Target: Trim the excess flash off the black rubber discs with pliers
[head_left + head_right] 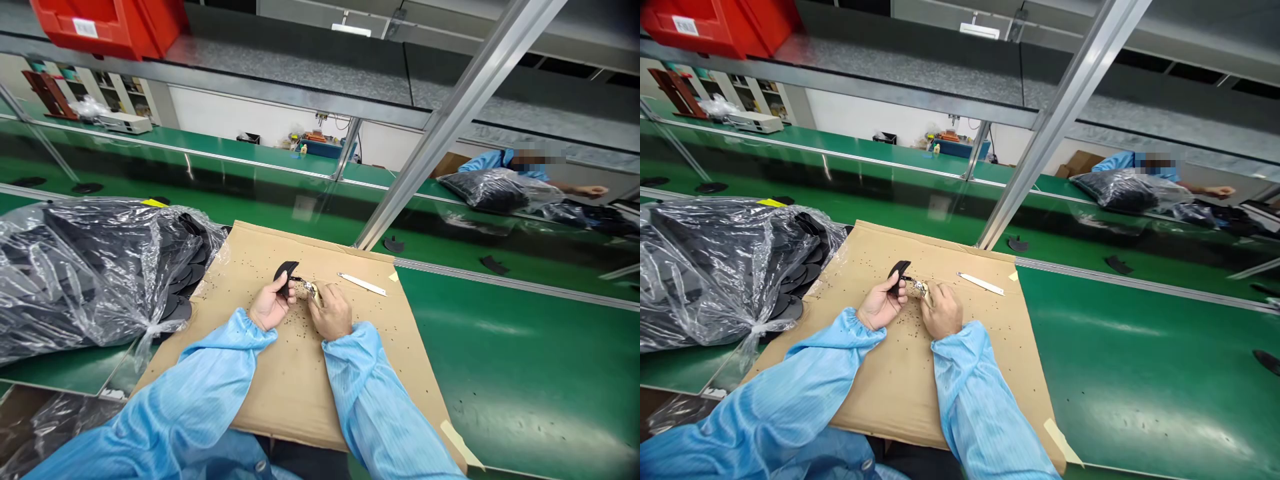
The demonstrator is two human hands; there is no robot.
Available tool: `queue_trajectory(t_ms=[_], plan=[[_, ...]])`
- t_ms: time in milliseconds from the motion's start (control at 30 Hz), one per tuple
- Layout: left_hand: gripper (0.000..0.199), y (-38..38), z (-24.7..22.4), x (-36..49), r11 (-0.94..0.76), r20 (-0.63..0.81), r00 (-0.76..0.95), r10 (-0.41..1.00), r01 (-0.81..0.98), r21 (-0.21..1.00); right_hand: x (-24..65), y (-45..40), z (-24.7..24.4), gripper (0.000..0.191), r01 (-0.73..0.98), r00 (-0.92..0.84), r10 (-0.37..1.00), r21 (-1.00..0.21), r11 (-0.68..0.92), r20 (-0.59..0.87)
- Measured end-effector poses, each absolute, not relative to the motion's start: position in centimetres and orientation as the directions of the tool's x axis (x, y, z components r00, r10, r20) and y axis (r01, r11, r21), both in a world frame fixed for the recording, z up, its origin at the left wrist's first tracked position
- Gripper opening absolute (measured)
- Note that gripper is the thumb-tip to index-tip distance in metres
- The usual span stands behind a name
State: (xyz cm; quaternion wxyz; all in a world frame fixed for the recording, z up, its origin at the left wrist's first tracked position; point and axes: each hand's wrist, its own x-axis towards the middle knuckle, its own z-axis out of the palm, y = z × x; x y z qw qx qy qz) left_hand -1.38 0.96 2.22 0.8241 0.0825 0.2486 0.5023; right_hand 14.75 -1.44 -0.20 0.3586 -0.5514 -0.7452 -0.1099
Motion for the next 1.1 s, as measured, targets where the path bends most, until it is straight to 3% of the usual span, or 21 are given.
queue_trajectory(t_ms=[167, 467, 633, 767, 967, 1100], plan=[[0.014, 0.9, 2.1, -1.25, 0.45, -0.317, 0.335, 0.887, -0.779, 0.437, 14.87, -1.59, -0.61, 0.022, 0.92, -0.12, 0.768, -0.221, 0.324, 0.629], [0.017, 0.93, 1.69, -1.08, 0.401, -0.268, 0.304, 0.914, -0.769, 0.497, 14.67, -1.53, -0.54, 0.024, 0.622, -0.064, 0.899, -0.686, 0.376, 0.434], [0.01, 1.16, 1.63, -1.18, 0.393, -0.263, 0.298, 0.918, -0.779, 0.489, 14.94, -1.42, -0.59, 0.034, 0.461, 0.045, 0.949, -0.849, 0.258, 0.313], [0.008, 1.51, 1.43, -1.34, 0.432, -0.29, 0.329, 0.899, -0.781, 0.452, 15.14, -1.53, -0.49, 0.035, 0.457, 0.059, 0.937, -0.844, 0.282, 0.345], [0.017, 1.59, 1.38, -1.48, 0.334, -0.186, 0.278, 0.942, -0.815, 0.473, 15.21, -1.6, -0.74, 0.029, 0.499, 0.028, 0.903, -0.789, 0.358, 0.428], [0.007, 1.45, 1.64, -1.66, 0.387, -0.242, 0.305, 0.921, -0.793, 0.471, 15.15, -1.64, -0.74, 0.029, 0.534, -0.007, 0.893, -0.753, 0.384, 0.45]])
